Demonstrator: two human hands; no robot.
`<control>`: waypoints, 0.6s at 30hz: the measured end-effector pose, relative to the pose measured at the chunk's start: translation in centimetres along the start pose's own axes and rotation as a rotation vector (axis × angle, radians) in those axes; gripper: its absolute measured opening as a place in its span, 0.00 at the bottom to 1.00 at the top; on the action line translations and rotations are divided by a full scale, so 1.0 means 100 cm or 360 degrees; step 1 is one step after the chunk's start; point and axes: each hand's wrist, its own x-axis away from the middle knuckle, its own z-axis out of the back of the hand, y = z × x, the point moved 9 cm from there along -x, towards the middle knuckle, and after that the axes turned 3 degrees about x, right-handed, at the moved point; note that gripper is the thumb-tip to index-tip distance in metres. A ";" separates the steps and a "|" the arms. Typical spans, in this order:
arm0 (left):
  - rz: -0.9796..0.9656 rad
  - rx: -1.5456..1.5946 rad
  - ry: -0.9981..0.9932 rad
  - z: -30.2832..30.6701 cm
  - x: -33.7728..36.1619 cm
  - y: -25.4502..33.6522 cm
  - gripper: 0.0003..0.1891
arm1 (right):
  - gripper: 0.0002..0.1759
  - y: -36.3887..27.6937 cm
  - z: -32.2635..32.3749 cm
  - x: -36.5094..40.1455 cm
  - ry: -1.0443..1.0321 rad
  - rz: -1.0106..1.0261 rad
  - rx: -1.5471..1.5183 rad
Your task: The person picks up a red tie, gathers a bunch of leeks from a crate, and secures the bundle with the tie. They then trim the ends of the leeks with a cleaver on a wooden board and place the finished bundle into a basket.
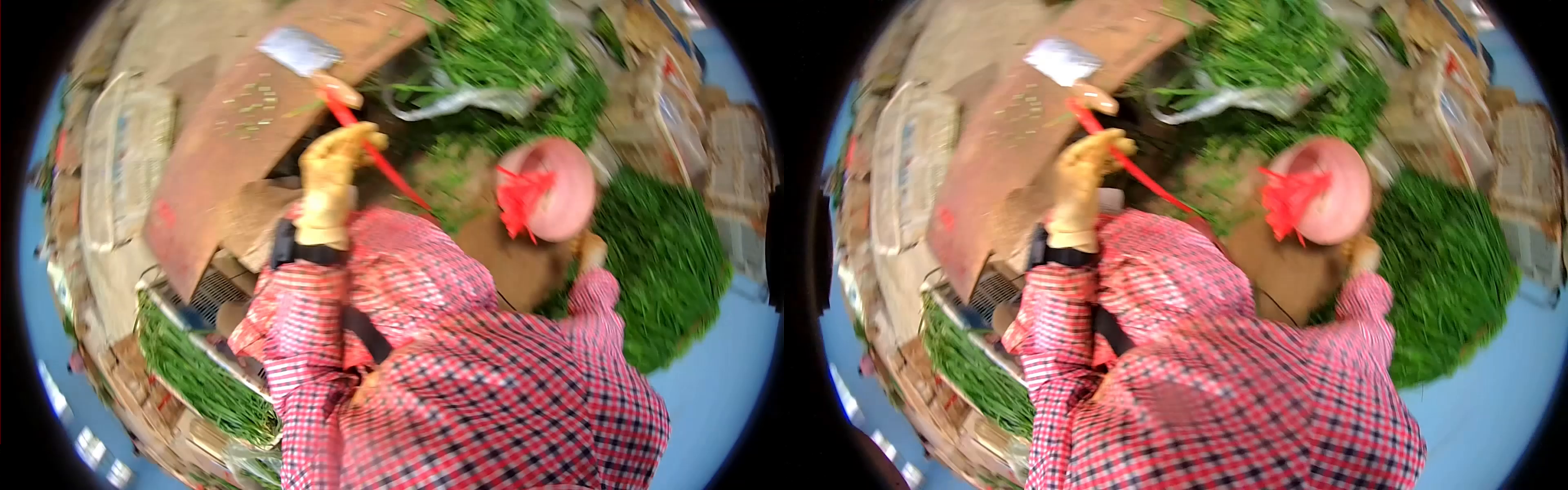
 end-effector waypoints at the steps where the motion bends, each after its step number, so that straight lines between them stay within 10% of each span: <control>1: -0.0011 -0.0026 0.0001 0.000 0.001 0.004 0.17 | 0.18 -0.027 0.006 -0.010 0.0104 0.0170 0.0094; 6: -0.0057 0.0055 -0.0079 -0.016 0.007 0.033 0.18 | 0.17 -0.301 -0.175 0.207 -0.0950 0.1261 -0.0098; 10: -0.0154 0.0042 -0.0092 -0.006 0.016 0.084 0.17 | 0.19 -0.394 -0.323 0.366 -0.1645 0.1875 0.0212; 18: -0.0387 -0.0161 0.0170 0.043 0.048 0.155 0.15 | 0.13 -0.431 -0.419 0.496 -0.2132 0.1829 0.0237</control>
